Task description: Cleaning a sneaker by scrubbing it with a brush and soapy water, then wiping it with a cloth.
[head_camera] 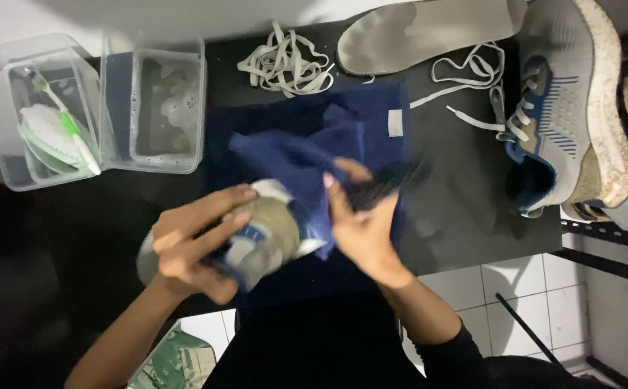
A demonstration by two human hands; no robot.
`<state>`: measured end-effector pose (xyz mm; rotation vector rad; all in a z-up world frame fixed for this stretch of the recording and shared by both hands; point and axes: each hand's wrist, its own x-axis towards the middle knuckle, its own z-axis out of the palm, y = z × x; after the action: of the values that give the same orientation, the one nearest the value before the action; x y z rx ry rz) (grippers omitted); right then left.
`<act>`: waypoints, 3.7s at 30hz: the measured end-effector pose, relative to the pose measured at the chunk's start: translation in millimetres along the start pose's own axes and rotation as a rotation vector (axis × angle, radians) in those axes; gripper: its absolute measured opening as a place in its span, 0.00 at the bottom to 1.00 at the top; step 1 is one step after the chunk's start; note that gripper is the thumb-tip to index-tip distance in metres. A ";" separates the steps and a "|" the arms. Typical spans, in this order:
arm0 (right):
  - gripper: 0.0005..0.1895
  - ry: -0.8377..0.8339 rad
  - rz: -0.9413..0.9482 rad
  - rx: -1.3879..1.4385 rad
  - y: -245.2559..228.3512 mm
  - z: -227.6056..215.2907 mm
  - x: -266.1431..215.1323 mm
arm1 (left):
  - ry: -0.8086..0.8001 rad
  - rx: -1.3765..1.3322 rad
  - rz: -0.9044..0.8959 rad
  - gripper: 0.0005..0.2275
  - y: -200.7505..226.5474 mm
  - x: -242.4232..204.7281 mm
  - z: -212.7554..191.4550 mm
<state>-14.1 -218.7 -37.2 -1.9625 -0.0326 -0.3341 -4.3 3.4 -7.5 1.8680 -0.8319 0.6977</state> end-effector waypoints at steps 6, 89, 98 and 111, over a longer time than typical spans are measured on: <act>0.11 0.239 0.465 0.610 4.4 10.5 -6.4 | -0.020 -0.141 0.041 0.28 3.7 3.6 -4.8; 0.19 -1.089 -0.166 -0.713 -141.8 47.4 175.9 | -0.422 -0.082 -0.771 0.43 46.4 -104.3 -93.9; 0.16 -0.940 -0.091 -0.212 -131.7 -62.6 125.3 | -0.233 -0.012 -0.374 0.18 53.4 -78.7 -107.6; 0.25 -0.354 0.138 -0.069 -9.9 -81.2 34.7 | 0.124 -0.037 -0.572 0.19 45.4 88.7 -92.0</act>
<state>-0.2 -292.6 10.2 -2.0586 -0.1151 0.1063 3.3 50.4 119.5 1.8804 -0.2037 0.4241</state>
